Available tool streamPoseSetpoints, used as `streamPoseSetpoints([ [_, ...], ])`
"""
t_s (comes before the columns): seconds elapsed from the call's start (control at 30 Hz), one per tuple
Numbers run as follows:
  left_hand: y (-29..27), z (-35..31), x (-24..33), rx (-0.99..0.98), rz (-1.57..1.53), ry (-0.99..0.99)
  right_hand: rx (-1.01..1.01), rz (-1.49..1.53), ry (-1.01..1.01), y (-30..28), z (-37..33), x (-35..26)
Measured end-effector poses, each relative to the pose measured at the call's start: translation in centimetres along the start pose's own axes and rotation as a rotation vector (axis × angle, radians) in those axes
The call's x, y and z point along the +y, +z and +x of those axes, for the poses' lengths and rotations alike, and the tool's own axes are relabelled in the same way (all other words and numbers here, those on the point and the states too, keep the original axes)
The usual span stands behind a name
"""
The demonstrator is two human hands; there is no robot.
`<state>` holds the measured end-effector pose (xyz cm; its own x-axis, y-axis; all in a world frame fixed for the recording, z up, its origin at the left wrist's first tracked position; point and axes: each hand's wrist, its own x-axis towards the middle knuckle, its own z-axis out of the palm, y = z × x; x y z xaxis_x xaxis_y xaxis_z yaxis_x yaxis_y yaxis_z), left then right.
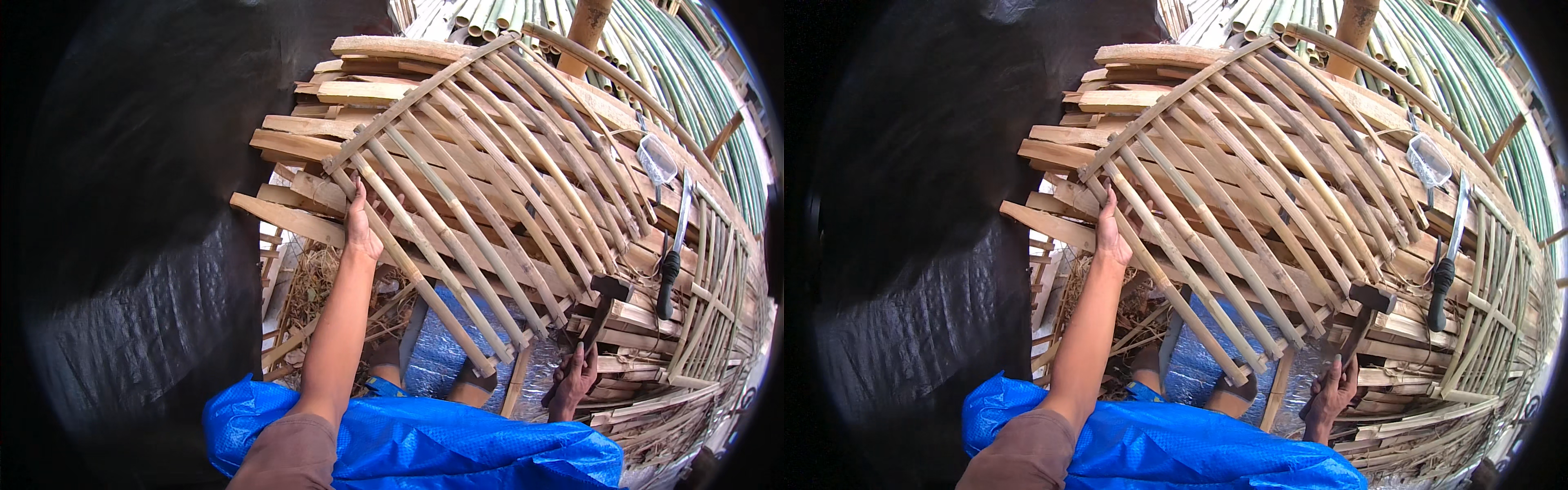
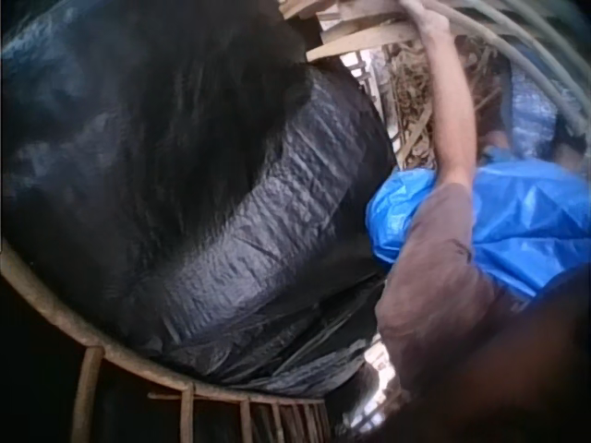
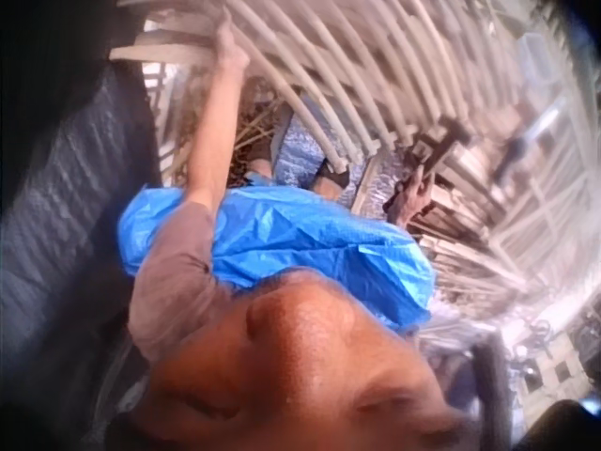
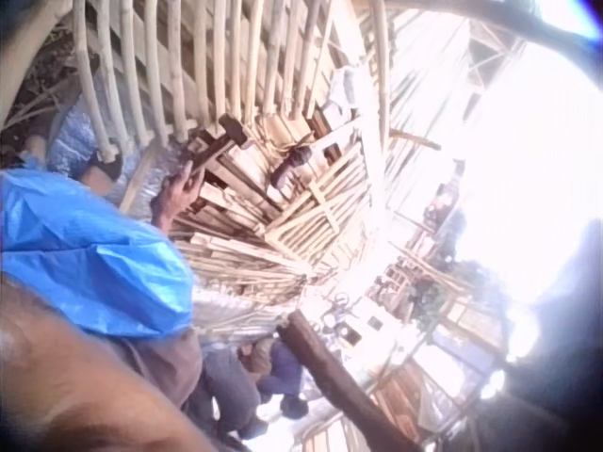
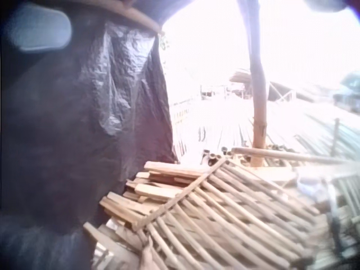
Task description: The person assembles a bamboo structure by hammering a bamboo slat onto a frame and then positioning another lattice-like bamboo piece onto the structure.
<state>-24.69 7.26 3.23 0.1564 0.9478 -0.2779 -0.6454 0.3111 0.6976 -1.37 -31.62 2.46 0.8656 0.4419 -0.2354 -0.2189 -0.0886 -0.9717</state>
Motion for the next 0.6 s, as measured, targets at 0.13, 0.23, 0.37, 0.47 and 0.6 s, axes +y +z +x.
streamPoseSetpoints([
  [0.13,-1.1,1.5,1.4,-0.114,-0.086,0.011,-0.038,0.008,-0.018,0.3,-1.1,-0.3],
  [0.23,1.3,0.8,3.2,-0.208,-0.14,0.054,0.008,0.018,-0.001,-0.4,-1.6,-0.6],
  [0.37,3.6,-0.3,5.2,-0.29,-0.189,0.081,0.073,0.042,-0.007,-0.8,-2.3,-1.9],
  [0.47,4.5,-0.4,7.2,-0.333,-0.165,0.124,0.108,0.039,-0.055,-1.3,-2.4,-2.1],
  [0.6,4.7,-0.2,11.5,-0.641,-0.307,0.189,0.14,0.044,-0.049,-1.5,-2.2,-1.9],
])
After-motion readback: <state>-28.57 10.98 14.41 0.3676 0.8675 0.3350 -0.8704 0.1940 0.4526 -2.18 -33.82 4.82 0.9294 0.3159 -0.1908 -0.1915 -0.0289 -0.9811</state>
